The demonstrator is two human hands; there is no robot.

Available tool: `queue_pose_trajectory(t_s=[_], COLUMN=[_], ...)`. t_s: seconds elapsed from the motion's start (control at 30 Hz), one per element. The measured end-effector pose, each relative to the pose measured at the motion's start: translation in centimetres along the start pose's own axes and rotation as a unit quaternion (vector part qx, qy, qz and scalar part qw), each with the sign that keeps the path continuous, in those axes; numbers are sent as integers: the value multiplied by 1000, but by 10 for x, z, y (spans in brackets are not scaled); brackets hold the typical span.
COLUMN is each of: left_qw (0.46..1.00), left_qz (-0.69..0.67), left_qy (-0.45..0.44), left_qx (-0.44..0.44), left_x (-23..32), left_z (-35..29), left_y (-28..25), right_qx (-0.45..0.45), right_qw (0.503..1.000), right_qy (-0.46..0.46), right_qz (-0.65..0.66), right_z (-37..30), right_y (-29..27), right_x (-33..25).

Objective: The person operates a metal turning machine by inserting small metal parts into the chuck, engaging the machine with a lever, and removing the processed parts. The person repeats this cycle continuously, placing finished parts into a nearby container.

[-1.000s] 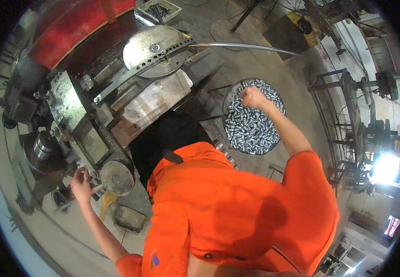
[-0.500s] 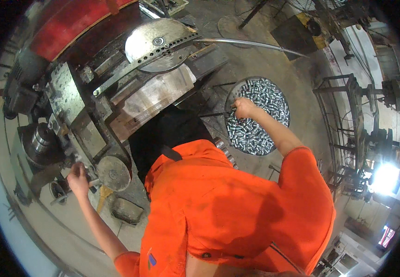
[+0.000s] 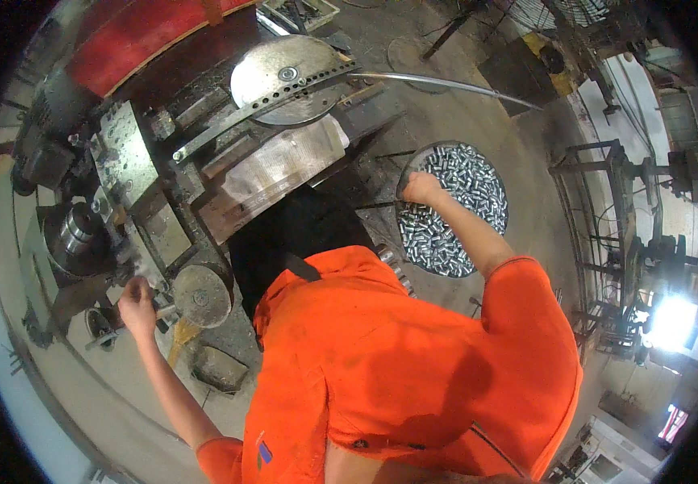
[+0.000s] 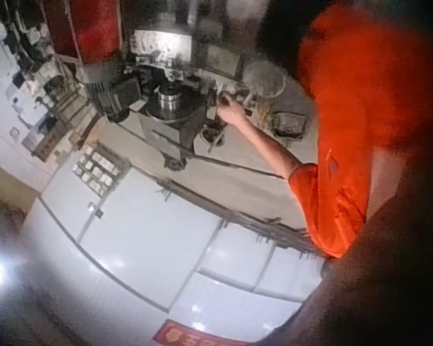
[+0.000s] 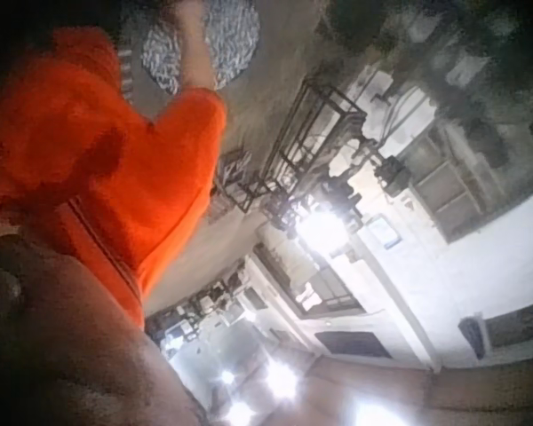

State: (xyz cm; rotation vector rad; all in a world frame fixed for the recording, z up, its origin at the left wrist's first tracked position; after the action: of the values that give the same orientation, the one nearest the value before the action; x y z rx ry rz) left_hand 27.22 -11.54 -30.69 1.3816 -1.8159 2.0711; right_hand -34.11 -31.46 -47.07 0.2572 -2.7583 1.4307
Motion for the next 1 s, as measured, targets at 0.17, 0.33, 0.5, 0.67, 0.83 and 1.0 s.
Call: queue_pose_trajectory(t_s=[0.17, 0.33, 0.5, 0.67, 0.83, 1.0], left_qw=[999, 988, 974, 929, 892, 939], left_qz=[-46, -150, -206, -280, -370, -211], left_qy=[18, 40, 85, 121, 110, 178], left_qx=[-20, 9, -40, -210, -235, -207], left_x=[-17, 18, 155, 213, 201, 192], left_z=[3, -12, -41, -49, -54, -52], left_y=[1, -27, -19, 39, 45, 36], right_qx=[41, 36, 139, 213, 259, 280], right_qw=[999, 869, 803, 678, 655, 648], right_qy=[-13, -148, -396, -619, -643, -676], right_qz=[4, 471, 422, 334, 300, 212], right_z=[-8, -47, -106, -179, -198, -198], right_y=[-30, -89, -178, -239, -243, -238], right_x=[8, -3, -127, -246, -277, -286])
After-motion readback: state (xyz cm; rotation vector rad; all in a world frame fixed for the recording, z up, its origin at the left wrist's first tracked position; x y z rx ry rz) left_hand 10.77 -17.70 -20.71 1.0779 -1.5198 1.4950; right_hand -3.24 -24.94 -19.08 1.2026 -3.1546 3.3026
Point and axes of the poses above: each hand's wrist, its own z-axis towards the middle knuckle, its own y-axis out of the palm, x = y × z, the point moved 4 cm from there along z, towards the middle knuckle, and after that the axes turned 8 degrees about -z, right-handed, at the moved point
